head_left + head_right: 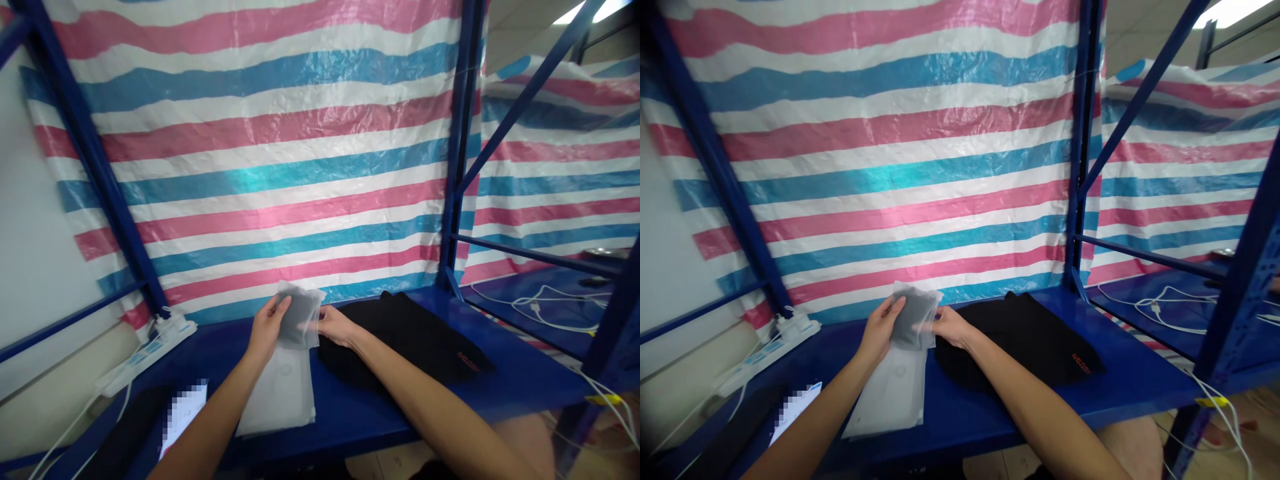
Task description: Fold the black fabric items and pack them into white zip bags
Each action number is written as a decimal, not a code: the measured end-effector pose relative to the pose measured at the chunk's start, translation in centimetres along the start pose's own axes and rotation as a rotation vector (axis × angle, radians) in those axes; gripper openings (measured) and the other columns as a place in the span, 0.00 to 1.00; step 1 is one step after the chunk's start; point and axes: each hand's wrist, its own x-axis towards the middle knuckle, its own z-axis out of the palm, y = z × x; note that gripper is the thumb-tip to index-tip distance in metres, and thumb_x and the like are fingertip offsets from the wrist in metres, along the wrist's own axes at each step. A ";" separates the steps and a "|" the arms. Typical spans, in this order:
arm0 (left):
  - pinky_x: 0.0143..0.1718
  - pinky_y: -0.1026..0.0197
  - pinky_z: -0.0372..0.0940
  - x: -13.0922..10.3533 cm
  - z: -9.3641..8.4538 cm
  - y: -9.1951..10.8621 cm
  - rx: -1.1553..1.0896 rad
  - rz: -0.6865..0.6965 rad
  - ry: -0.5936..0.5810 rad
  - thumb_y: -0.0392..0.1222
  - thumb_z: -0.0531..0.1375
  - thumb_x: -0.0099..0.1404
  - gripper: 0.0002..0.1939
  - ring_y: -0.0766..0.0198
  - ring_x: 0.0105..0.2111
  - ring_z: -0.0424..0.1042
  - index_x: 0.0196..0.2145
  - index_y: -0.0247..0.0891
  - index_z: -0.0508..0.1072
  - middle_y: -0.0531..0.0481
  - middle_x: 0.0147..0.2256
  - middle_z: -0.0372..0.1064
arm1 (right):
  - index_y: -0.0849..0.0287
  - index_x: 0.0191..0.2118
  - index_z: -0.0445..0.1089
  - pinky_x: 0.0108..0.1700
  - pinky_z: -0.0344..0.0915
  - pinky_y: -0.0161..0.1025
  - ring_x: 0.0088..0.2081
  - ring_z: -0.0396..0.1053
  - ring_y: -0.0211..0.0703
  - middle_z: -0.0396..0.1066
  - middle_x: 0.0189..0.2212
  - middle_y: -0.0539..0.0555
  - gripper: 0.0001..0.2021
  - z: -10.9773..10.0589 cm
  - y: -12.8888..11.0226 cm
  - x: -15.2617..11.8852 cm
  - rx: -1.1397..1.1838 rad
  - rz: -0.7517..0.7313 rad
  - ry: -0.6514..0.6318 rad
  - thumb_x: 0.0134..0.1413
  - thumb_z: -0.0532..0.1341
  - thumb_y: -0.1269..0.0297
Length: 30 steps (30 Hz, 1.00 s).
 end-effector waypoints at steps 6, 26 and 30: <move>0.37 0.57 0.67 -1.2 -0.7 0.4 0.758 0.209 0.017 0.67 0.46 0.78 0.34 0.54 0.32 0.74 0.31 0.40 0.77 0.47 0.27 0.76 | 0.61 0.41 0.81 0.46 0.78 0.46 0.37 0.81 0.49 0.83 0.36 0.55 0.24 0.6 -1.0 -0.6 0.000 0.020 0.033 0.37 0.83 0.55; 0.53 0.40 0.71 -6.4 -8.7 -1.5 1.152 -0.023 -0.027 0.58 0.53 0.74 0.39 0.38 0.54 0.78 0.73 0.29 0.60 0.29 0.54 0.78 | 0.66 0.46 0.78 0.39 0.78 0.40 0.38 0.83 0.51 0.84 0.41 0.67 0.23 -5.2 -5.6 -2.3 0.223 0.406 -0.095 0.62 0.59 0.49; 0.72 0.31 0.51 -7.9 -6.8 -2.7 1.345 0.316 -0.210 0.48 0.49 0.78 0.27 0.38 0.75 0.51 0.69 0.43 0.70 0.39 0.75 0.55 | 0.65 0.46 0.76 0.42 0.79 0.41 0.39 0.83 0.51 0.84 0.39 0.64 0.18 -4.5 -4.2 -1.3 0.265 0.319 -0.011 0.62 0.64 0.53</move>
